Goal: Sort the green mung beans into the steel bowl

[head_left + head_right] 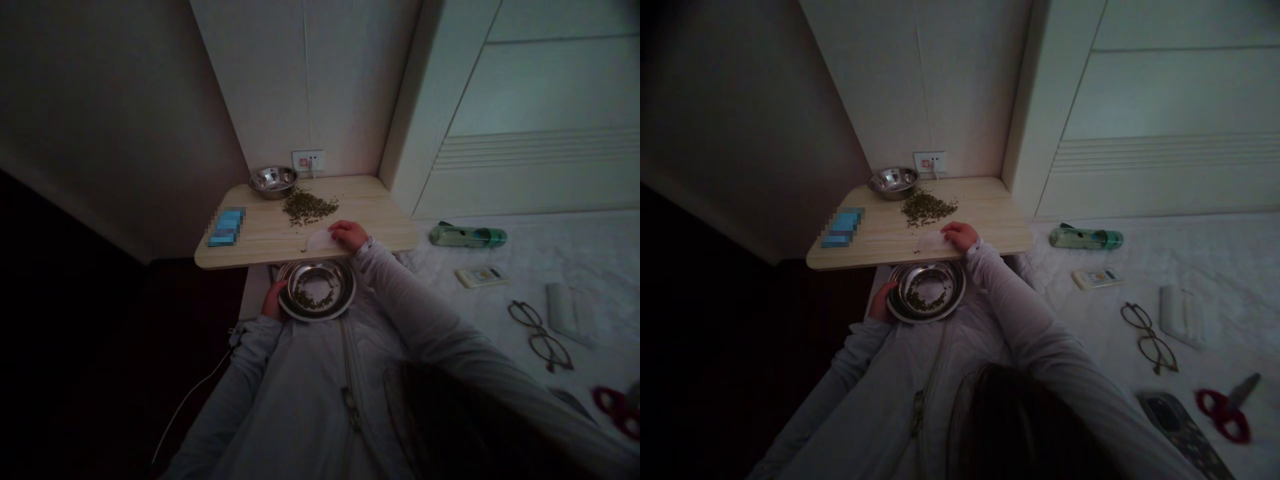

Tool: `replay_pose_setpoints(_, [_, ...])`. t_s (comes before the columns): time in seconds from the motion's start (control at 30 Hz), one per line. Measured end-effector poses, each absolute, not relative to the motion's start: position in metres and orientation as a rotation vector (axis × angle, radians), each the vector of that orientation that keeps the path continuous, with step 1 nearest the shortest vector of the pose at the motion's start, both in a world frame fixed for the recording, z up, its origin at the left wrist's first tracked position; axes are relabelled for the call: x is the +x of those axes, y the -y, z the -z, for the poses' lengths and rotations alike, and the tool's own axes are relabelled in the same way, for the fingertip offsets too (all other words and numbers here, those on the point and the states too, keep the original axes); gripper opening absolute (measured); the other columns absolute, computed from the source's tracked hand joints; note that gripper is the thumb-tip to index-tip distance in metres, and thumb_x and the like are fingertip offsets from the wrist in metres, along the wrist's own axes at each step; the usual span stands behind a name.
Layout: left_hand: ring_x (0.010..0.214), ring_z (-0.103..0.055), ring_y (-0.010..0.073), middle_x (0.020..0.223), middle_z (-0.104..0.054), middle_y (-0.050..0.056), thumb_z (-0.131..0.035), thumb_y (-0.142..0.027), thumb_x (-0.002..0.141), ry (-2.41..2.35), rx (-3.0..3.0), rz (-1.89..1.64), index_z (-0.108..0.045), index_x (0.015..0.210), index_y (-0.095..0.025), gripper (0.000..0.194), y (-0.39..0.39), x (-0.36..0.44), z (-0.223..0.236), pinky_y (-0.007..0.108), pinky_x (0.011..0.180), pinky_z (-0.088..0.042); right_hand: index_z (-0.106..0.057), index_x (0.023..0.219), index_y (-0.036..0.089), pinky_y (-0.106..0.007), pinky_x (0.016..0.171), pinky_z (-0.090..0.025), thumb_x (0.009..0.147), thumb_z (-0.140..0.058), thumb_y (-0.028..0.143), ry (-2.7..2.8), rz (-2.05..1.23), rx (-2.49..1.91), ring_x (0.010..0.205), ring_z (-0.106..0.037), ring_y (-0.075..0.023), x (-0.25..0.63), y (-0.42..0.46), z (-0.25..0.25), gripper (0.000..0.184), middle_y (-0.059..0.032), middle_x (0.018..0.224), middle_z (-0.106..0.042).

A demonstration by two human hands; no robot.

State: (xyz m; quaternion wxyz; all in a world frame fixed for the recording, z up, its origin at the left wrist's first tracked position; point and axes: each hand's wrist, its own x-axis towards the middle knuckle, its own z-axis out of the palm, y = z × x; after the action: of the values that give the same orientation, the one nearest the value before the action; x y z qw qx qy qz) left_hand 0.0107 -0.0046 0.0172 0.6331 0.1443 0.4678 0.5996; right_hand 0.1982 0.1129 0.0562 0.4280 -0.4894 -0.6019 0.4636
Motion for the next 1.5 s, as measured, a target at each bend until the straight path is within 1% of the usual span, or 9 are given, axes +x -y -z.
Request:
replay_pose_setpoints(0.13, [0.052,-0.056,0.0138,0.049,-0.060,0.001,-0.056,-0.021,0.054,-1.063,0.303,-1.361,-0.056,0.048,-0.016,0.007,0.004,0.011,-0.015,0.023,0.054,-0.046,-0.055,0.067,0.015,-0.019,0.047,-0.032,0.054,-0.046,0.017,1.372,-1.139,-1.205,0.045,-0.039,-0.0058,0.192,-0.116,-0.065,0.016,0.0051,0.047,-0.051])
replay_pose_setpoints(0.3, [0.055,-0.057,0.0149,0.049,-0.060,0.001,-0.056,-0.021,0.054,-1.068,0.271,-1.356,-0.057,0.049,-0.016,0.007,0.005,0.010,-0.015,0.024,0.055,-0.047,-0.055,0.066,0.014,-0.020,0.049,-0.034,0.056,-0.044,0.015,1.390,-1.120,-1.220,0.045,-0.040,-0.0060,0.176,-0.117,-0.067,0.015,0.0048,0.046,-0.051])
replay_pose_setpoints(0.43, [0.052,-0.056,0.0133,0.046,-0.058,0.001,-0.055,-0.020,0.054,-1.106,0.283,-1.369,-0.055,0.047,-0.016,0.008,0.004,0.009,-0.014,0.022,0.052,-0.045,-0.055,0.068,0.014,-0.019,0.049,-0.035,0.057,-0.044,0.015,1.411,-1.085,-1.221,0.045,-0.040,-0.0058,0.172,-0.115,-0.062,0.015,0.0052,0.047,-0.051])
replay_pose_setpoints(0.57, [0.052,-0.056,0.0131,0.046,-0.058,0.000,-0.056,-0.020,0.054,-1.112,0.309,-1.388,-0.055,0.048,-0.016,0.007,0.003,0.009,-0.014,0.022,0.052,-0.045,-0.056,0.070,0.015,-0.020,0.051,-0.035,0.058,-0.044,0.018,1.472,-1.029,-1.265,0.047,-0.043,-0.0064,0.176,-0.115,-0.055,0.017,0.0050,0.050,-0.052])
replay_pose_setpoints(0.73, [0.053,-0.056,0.0146,0.046,-0.058,0.001,-0.053,-0.019,0.056,-1.118,0.259,-1.335,-0.055,0.048,-0.017,0.008,0.003,0.011,-0.018,0.024,0.053,-0.046,-0.056,0.069,0.016,-0.021,0.055,-0.037,0.059,-0.046,0.022,1.538,-0.962,-1.276,0.050,-0.045,-0.0071,0.177,-0.119,-0.050,0.016,0.0048,0.051,-0.053])
replay_pose_setpoints(0.87, [0.053,-0.056,0.0145,0.046,-0.058,0.001,-0.054,-0.019,0.055,-1.113,0.288,-1.351,-0.056,0.049,-0.017,0.008,0.003,0.010,-0.017,0.023,0.052,-0.046,-0.056,0.070,0.016,-0.022,0.056,-0.038,0.060,-0.047,0.026,1.559,-0.951,-1.302,0.050,-0.046,-0.0075,0.177,-0.119,-0.050,0.016,0.0044,0.052,-0.053])
replay_pose_setpoints(1.1, [0.052,-0.056,0.0139,0.046,-0.058,0.000,-0.054,-0.020,0.055,-1.095,0.294,-1.361,-0.054,0.046,-0.018,0.009,0.004,0.010,-0.013,0.023,0.052,-0.046,-0.057,0.072,0.016,-0.023,0.059,-0.039,0.062,-0.047,0.027,1.588,-0.898,-1.338,0.051,-0.046,-0.0076,0.176,-0.117,-0.051,0.018,0.0040,0.053,-0.054])
replay_pose_setpoints(1.3, [0.053,-0.056,0.0131,0.045,-0.057,0.000,-0.056,-0.019,0.054,-1.086,0.288,-1.388,-0.055,0.047,-0.017,0.007,0.004,0.011,-0.016,0.021,0.053,-0.046,-0.056,0.071,0.016,-0.022,0.058,-0.039,0.062,-0.047,0.026,1.598,-0.939,-1.323,0.049,-0.045,-0.0067,0.176,-0.114,-0.055,0.016,0.0046,0.052,-0.054])
replay_pose_setpoints(1.5, [0.050,-0.055,0.0136,0.041,-0.054,-0.001,-0.057,-0.020,0.053,-1.074,0.293,-1.370,-0.052,0.045,-0.017,0.010,0.006,0.011,-0.019,0.022,0.050,-0.045,-0.057,0.070,0.016,-0.022,0.058,-0.038,0.061,-0.046,0.024,1.576,-0.983,-1.293,0.050,-0.045,-0.0071,0.177,-0.114,-0.056,0.016,0.0042,0.052,-0.053])
